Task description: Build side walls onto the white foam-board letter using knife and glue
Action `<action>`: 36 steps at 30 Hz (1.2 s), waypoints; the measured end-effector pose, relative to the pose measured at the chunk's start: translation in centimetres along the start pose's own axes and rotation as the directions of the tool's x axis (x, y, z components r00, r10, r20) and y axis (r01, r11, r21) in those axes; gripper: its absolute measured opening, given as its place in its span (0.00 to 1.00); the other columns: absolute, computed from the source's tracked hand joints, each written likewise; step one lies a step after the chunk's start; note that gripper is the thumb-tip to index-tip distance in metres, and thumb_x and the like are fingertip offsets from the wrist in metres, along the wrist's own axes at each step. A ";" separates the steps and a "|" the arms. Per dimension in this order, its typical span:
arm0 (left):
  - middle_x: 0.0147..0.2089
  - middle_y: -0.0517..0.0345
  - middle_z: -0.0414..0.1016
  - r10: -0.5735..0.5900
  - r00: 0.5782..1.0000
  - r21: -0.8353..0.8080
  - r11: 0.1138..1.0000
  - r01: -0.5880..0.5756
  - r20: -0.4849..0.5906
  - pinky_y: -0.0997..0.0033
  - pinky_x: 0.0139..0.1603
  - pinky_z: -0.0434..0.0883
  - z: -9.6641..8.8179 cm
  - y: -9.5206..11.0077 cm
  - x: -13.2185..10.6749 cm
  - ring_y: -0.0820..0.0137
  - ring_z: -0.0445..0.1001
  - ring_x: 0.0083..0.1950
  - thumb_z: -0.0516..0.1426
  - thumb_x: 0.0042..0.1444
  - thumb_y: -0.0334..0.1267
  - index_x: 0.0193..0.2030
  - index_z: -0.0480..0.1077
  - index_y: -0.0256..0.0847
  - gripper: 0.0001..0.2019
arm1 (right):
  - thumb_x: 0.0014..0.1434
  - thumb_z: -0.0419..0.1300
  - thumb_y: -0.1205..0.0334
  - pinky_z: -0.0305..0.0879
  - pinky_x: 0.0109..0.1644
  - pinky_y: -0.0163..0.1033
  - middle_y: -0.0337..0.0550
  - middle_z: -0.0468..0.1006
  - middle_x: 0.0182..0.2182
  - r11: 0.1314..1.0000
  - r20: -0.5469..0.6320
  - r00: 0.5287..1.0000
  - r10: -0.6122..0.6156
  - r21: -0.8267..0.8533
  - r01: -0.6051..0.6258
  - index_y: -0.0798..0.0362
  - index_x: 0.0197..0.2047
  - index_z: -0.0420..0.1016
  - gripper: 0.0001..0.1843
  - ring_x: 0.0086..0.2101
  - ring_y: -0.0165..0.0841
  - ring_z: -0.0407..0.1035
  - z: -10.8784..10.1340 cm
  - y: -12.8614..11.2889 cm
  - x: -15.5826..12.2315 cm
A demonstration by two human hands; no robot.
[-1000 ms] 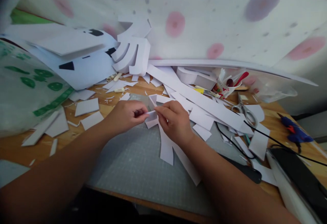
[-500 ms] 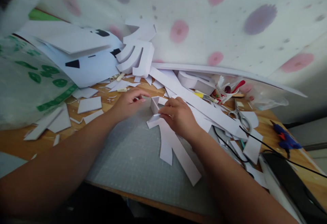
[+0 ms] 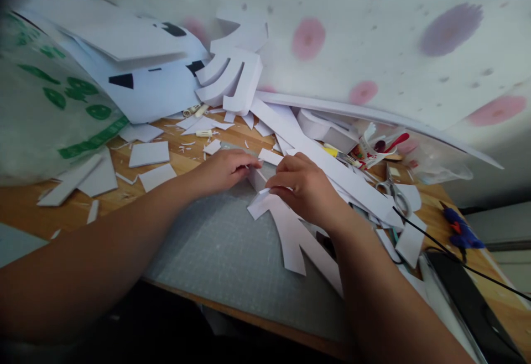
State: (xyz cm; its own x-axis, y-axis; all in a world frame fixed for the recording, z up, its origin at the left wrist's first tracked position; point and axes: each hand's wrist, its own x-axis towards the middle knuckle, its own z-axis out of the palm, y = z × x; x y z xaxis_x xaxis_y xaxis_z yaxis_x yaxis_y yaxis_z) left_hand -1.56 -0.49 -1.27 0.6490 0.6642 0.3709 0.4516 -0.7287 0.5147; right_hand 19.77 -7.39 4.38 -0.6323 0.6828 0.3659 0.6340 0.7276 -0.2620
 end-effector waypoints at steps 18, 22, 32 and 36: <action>0.42 0.56 0.77 0.045 0.996 0.098 0.994 -0.052 0.072 0.69 0.44 0.66 -0.4 0.5 -0.1 0.68 0.73 0.43 0.53 0.56 0.30 0.43 0.74 0.41 0.11 | 0.59 0.61 0.69 0.61 0.36 0.41 0.45 0.72 0.29 0.993 0.036 0.994 -0.101 -0.065 0.104 0.54 0.36 0.80 0.06 0.32 0.34 0.63 0.9 -0.2 -0.6; 0.42 0.57 0.77 0.043 0.996 0.093 0.994 -0.050 0.072 0.69 0.44 0.66 -0.4 0.5 -0.1 0.68 0.73 0.43 0.53 0.56 0.29 0.43 0.74 0.41 0.11 | 0.59 0.61 0.70 0.61 0.36 0.41 0.45 0.72 0.29 0.994 0.046 0.994 -0.096 -0.053 0.099 0.55 0.36 0.80 0.06 0.32 0.34 0.63 1.2 -0.1 -0.6; 0.41 0.56 0.77 0.061 0.996 0.085 0.994 -0.066 0.062 0.69 0.42 0.66 -0.3 0.3 -0.1 0.68 0.73 0.42 0.53 0.55 0.29 0.42 0.74 0.41 0.11 | 0.60 0.59 0.70 0.61 0.36 0.41 0.45 0.72 0.29 0.994 0.058 0.995 -0.085 -0.063 0.089 0.55 0.36 0.81 0.07 0.31 0.34 0.63 1.4 -0.2 -0.5; 0.41 0.55 0.76 0.057 0.996 0.086 0.994 -0.062 0.065 0.68 0.42 0.66 -0.3 0.4 -0.1 0.67 0.73 0.42 0.53 0.55 0.29 0.43 0.73 0.40 0.11 | 0.59 0.60 0.70 0.60 0.37 0.41 0.44 0.72 0.28 0.992 0.049 0.995 -0.083 -0.096 0.088 0.53 0.35 0.80 0.07 0.32 0.34 0.63 1.6 -0.3 -0.5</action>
State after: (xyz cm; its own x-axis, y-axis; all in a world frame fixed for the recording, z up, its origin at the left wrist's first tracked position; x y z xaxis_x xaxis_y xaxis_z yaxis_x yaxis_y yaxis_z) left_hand -1.66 -0.80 -0.93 0.7123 0.6094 0.3482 0.4611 -0.7803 0.4225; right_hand 19.16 -7.86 2.90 -0.7039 0.6223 0.3425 0.6160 0.7749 -0.1419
